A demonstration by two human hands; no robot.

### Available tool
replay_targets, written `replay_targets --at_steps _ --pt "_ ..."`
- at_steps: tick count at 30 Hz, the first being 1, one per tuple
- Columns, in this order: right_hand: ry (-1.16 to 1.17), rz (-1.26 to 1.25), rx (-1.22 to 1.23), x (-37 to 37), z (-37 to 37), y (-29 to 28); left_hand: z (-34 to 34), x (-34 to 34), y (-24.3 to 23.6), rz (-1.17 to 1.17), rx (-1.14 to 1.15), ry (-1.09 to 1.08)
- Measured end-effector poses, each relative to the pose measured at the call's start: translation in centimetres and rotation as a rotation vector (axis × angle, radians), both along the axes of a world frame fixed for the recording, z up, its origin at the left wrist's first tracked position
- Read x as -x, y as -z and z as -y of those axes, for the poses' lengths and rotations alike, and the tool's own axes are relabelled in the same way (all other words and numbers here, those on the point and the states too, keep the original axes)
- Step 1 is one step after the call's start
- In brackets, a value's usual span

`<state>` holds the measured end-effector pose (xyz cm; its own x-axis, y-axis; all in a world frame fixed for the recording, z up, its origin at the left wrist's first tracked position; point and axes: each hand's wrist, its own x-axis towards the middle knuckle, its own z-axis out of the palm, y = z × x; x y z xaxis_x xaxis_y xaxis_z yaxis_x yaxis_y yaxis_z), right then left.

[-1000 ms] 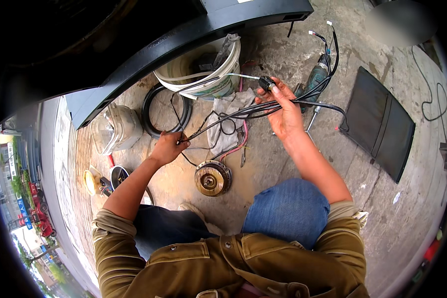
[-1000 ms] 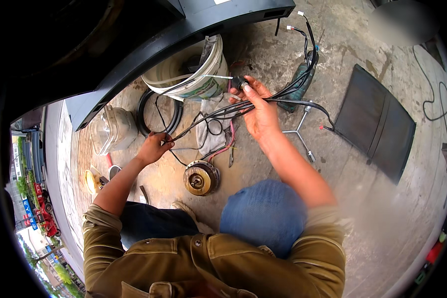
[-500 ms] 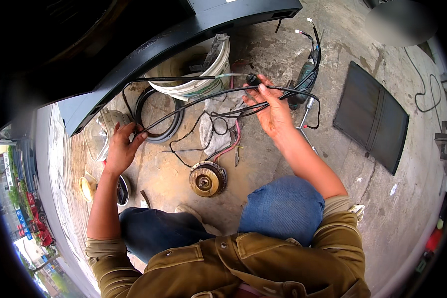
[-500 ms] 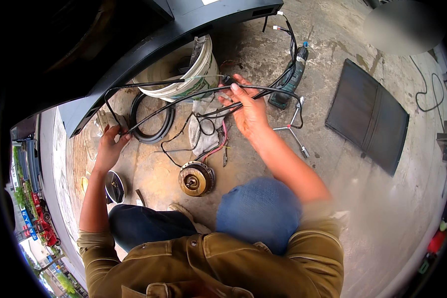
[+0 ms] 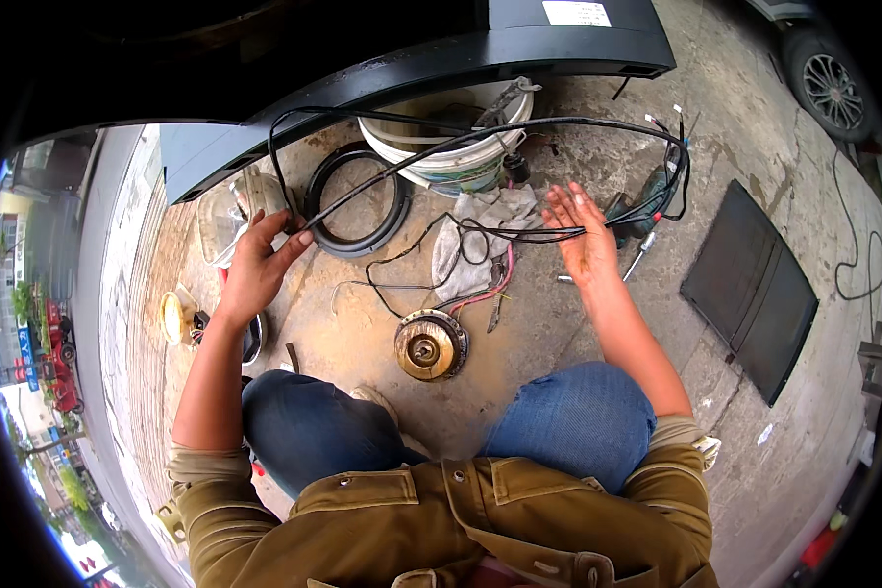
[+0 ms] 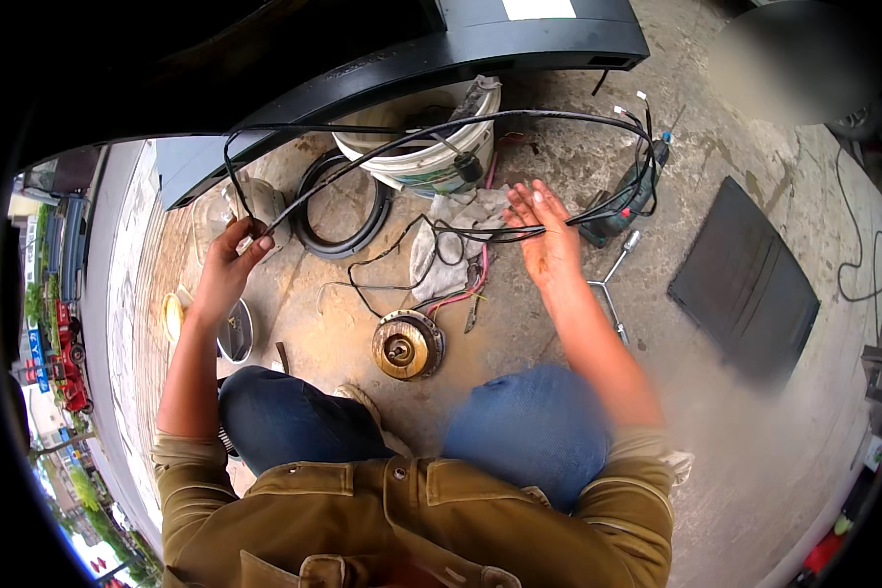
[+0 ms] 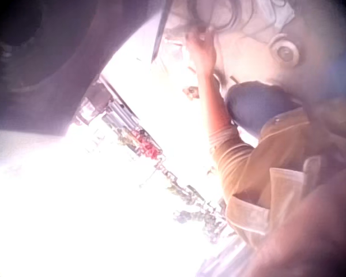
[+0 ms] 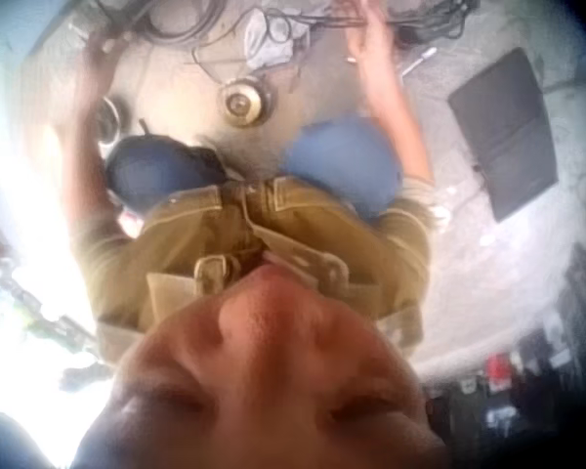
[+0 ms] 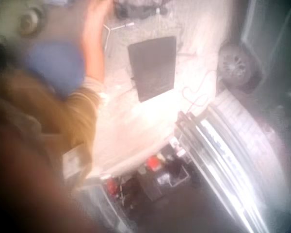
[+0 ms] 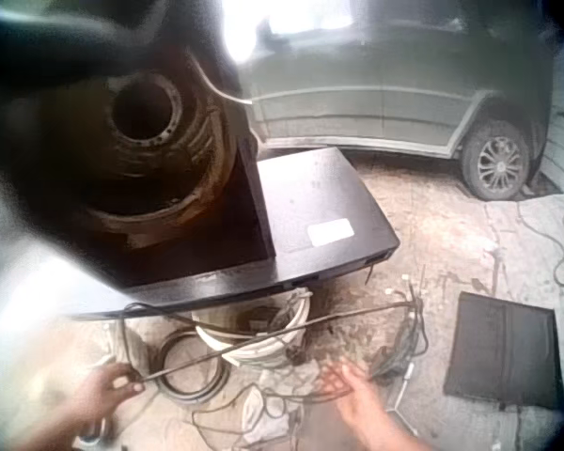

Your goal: The person sits on the ground and works on the internal wiring of a black appliance, connecting wires and handling a small motor. They then stand up, walk into a cluttered workshop, and place the motor and a small black box onto a shelf.

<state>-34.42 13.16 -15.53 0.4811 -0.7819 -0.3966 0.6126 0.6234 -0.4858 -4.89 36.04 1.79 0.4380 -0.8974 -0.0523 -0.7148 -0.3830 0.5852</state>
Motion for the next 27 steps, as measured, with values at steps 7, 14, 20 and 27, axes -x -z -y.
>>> replay_targets --at_steps 7,14,20,27 --pt "-0.059 -0.096 0.06 1.9 1.1 3.3 -8.5 -3.8 -4.5 0.048 0.0 -0.168" --pt "-0.219 -0.252 0.222 5.0 4.0 6.6 -24.6 -8.9 -5.9 -0.005 -0.176 -0.478" --pt "-0.404 -0.205 0.223 2.3 3.9 0.3 -39.8 -11.8 -3.8 0.024 -0.137 -0.754" --pt "-0.427 -0.344 0.342 -2.2 3.3 -5.0 -50.1 -13.9 1.8 0.032 -0.058 -1.152"
